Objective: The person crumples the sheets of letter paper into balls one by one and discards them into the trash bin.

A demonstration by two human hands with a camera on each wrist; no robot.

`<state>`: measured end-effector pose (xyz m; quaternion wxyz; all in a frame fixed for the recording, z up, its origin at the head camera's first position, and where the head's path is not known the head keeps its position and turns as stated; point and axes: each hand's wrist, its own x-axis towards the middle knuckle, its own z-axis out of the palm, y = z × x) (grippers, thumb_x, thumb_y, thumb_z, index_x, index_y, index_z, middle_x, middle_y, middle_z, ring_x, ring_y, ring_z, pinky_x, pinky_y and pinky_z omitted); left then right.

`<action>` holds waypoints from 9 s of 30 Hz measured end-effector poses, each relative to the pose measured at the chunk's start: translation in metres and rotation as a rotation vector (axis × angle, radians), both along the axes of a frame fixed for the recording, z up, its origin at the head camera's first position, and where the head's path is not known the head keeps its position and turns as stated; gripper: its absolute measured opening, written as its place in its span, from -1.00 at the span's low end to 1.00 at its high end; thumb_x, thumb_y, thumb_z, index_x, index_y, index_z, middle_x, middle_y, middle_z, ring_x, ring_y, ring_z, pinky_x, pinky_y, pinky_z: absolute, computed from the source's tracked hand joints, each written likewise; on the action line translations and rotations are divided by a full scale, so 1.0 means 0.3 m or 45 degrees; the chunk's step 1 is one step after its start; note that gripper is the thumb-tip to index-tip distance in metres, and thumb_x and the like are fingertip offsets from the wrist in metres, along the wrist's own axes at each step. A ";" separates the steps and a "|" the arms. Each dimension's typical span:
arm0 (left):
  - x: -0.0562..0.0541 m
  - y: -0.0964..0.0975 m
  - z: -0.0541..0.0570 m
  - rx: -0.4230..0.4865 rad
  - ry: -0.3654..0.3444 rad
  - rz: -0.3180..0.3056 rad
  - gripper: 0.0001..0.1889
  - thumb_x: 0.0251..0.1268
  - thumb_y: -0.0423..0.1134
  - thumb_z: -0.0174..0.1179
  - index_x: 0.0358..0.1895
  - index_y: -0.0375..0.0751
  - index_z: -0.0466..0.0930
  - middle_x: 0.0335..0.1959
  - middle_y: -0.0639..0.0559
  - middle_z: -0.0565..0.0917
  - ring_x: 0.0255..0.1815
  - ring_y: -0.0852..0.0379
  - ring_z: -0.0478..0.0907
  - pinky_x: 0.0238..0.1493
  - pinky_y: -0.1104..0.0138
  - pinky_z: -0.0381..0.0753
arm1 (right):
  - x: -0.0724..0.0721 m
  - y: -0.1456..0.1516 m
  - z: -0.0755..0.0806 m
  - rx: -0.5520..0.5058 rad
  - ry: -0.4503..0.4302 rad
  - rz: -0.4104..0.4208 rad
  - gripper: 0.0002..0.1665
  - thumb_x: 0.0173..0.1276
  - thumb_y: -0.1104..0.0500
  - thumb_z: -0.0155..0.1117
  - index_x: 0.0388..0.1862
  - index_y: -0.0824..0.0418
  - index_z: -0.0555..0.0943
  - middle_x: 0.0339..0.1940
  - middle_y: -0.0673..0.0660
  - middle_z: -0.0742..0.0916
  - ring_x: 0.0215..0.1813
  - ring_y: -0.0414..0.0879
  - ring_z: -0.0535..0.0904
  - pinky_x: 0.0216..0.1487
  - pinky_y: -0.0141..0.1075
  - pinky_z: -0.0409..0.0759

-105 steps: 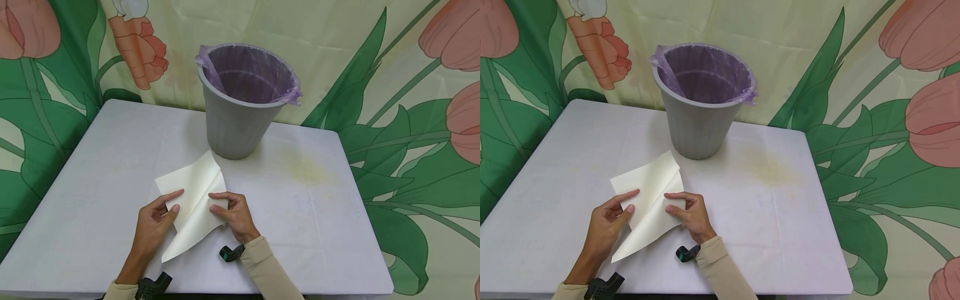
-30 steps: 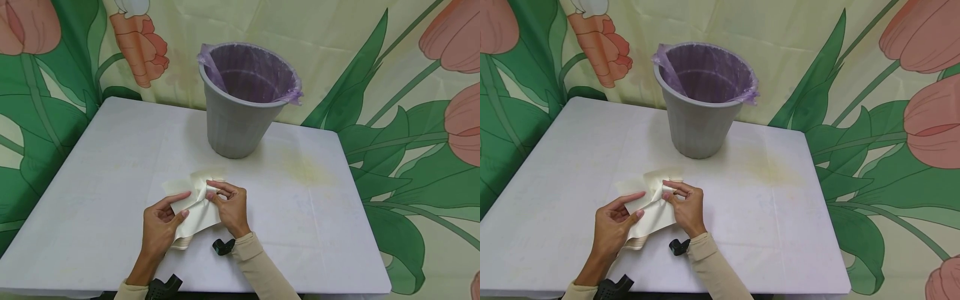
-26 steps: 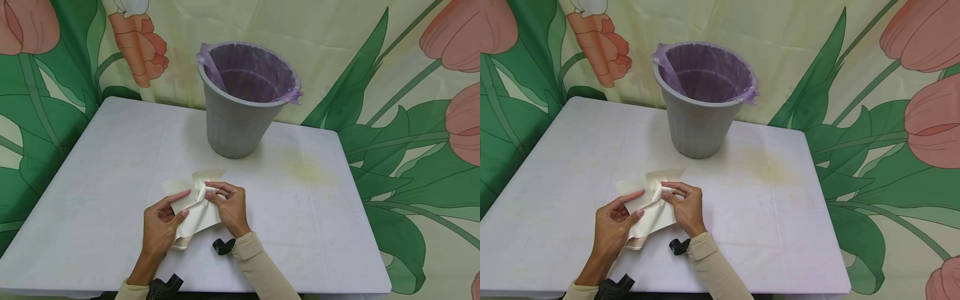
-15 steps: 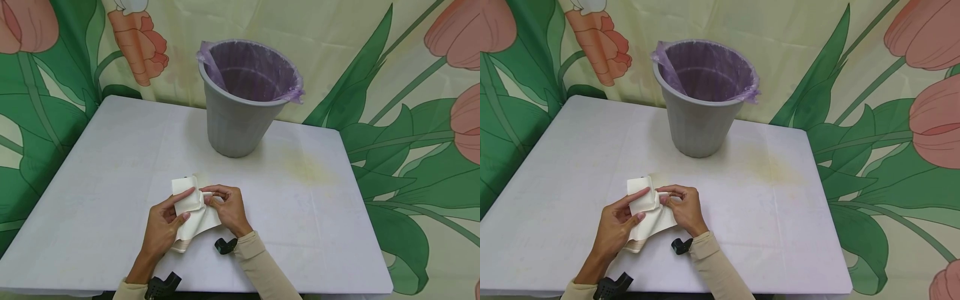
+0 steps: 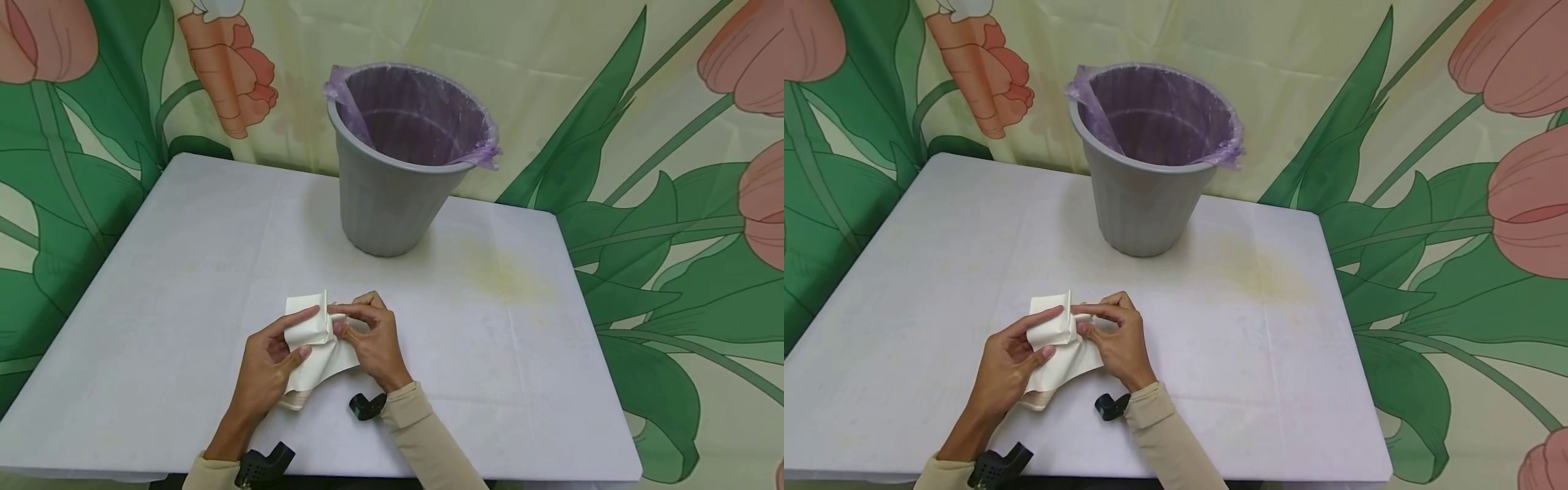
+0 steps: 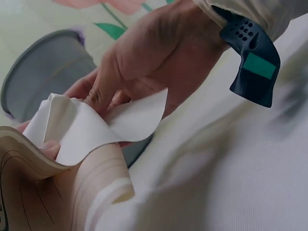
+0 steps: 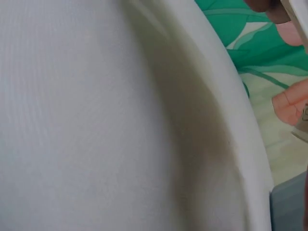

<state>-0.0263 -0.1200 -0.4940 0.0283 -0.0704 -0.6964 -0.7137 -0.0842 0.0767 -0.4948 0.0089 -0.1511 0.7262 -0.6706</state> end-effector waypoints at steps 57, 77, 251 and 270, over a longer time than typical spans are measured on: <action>0.029 0.018 0.058 -0.073 -0.047 0.111 -0.31 0.07 -0.49 0.60 0.35 -0.11 0.68 0.15 -0.07 0.68 -0.10 0.17 0.66 -0.16 0.44 0.77 | 0.038 -0.049 -0.004 -0.114 0.099 -0.252 -0.76 0.22 0.23 0.62 -0.12 0.23 0.87 -0.23 0.23 0.87 -0.13 -0.15 0.81 -0.13 -0.38 0.72; 0.028 0.097 0.016 -0.391 0.311 0.528 -0.33 -0.24 -0.57 0.71 0.12 -0.20 0.80 -0.09 -0.08 0.72 -0.04 0.31 0.60 -0.22 0.66 0.61 | 0.067 -0.075 0.035 -0.253 -0.077 -0.201 -0.71 0.28 0.27 0.59 -0.05 0.37 0.83 -0.04 0.33 0.86 -0.22 -0.25 0.75 -0.25 -0.47 0.71; 0.021 0.102 0.063 0.136 0.184 0.394 -0.53 -0.06 -0.74 0.52 0.02 -0.48 0.74 -0.09 -0.02 0.77 -0.15 0.25 0.72 -0.16 0.55 0.69 | 0.122 -0.028 0.102 -0.292 -0.351 0.076 -0.45 0.47 0.12 0.45 0.35 0.34 0.66 0.14 0.41 0.80 0.12 -0.08 0.81 0.03 -0.32 0.79; 0.026 0.122 0.099 0.327 -0.051 0.499 -0.75 0.04 -0.75 0.45 -0.19 -0.64 0.66 -0.23 -0.07 0.79 -0.12 0.10 0.83 -0.16 0.36 0.82 | 0.142 -0.057 0.052 -0.307 0.029 0.050 -0.45 0.30 0.18 0.56 0.19 0.45 0.71 -0.03 0.43 0.84 -0.04 -0.04 0.86 -0.14 -0.17 0.84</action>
